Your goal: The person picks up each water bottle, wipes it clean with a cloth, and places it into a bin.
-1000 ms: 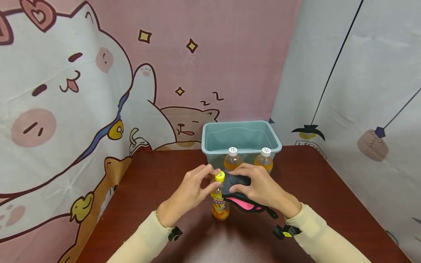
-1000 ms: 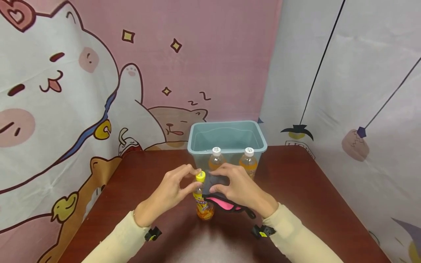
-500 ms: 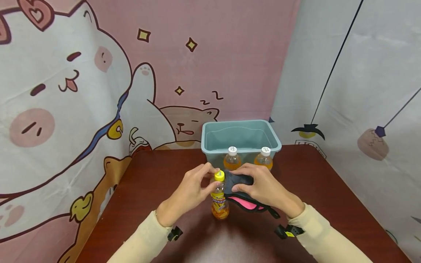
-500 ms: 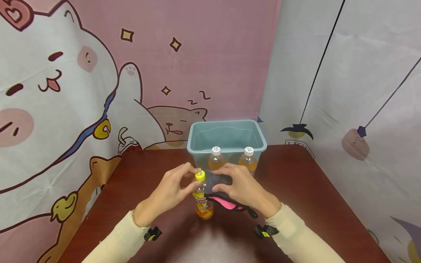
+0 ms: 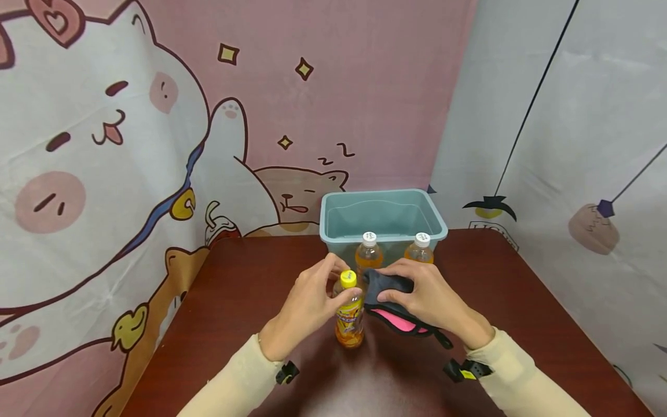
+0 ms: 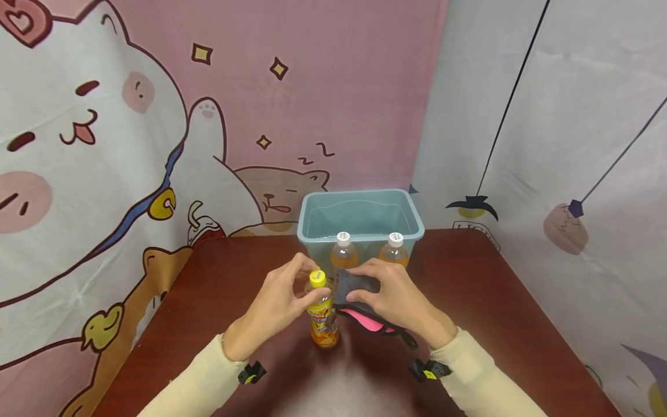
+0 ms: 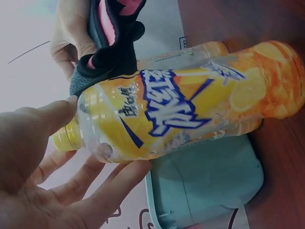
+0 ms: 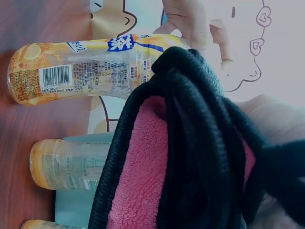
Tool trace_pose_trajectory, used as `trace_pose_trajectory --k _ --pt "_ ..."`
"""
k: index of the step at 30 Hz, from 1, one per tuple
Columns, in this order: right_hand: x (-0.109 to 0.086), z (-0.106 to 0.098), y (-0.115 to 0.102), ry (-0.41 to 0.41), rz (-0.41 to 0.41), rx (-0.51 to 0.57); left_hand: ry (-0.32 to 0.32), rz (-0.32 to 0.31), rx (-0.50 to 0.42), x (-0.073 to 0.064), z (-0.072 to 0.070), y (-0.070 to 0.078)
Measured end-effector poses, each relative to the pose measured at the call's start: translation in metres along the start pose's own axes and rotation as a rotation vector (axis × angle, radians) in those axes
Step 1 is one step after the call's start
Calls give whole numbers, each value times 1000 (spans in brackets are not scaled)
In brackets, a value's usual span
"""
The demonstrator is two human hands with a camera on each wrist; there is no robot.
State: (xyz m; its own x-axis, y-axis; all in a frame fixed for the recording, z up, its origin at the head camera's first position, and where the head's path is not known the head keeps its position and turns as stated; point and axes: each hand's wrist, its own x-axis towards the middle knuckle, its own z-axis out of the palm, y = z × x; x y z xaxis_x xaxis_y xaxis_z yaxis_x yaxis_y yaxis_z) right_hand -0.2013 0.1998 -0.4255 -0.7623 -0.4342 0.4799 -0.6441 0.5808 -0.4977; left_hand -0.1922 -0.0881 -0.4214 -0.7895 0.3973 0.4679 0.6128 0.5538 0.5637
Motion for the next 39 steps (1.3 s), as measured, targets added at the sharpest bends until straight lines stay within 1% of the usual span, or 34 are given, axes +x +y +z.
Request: trace_pose_trajectory --k 3,9,13,17,22,28,34,39 --pt "1 0 0 1 10 8 -2 -8 -18 1 -3 1" --pt "4 1 -1 22 6 16 -17 -19 -101 1 -14 1" --pt "5 3 -4 14 11 53 -48 -23 -137 3 -19 1" --pt "8 6 -7 18 12 86 -67 -8 -127 5 -21 2" --pt "12 12 -14 41 0 112 -69 13 -88 8 -22 2" --pt "15 19 -18 32 8 108 -73 23 -61 10 -20 -1" --pt "15 23 -18 11 15 90 -75 14 -61 10 -19 -3" --pt "9 27 -13 6 22 91 -83 19 -84 9 -16 -5"
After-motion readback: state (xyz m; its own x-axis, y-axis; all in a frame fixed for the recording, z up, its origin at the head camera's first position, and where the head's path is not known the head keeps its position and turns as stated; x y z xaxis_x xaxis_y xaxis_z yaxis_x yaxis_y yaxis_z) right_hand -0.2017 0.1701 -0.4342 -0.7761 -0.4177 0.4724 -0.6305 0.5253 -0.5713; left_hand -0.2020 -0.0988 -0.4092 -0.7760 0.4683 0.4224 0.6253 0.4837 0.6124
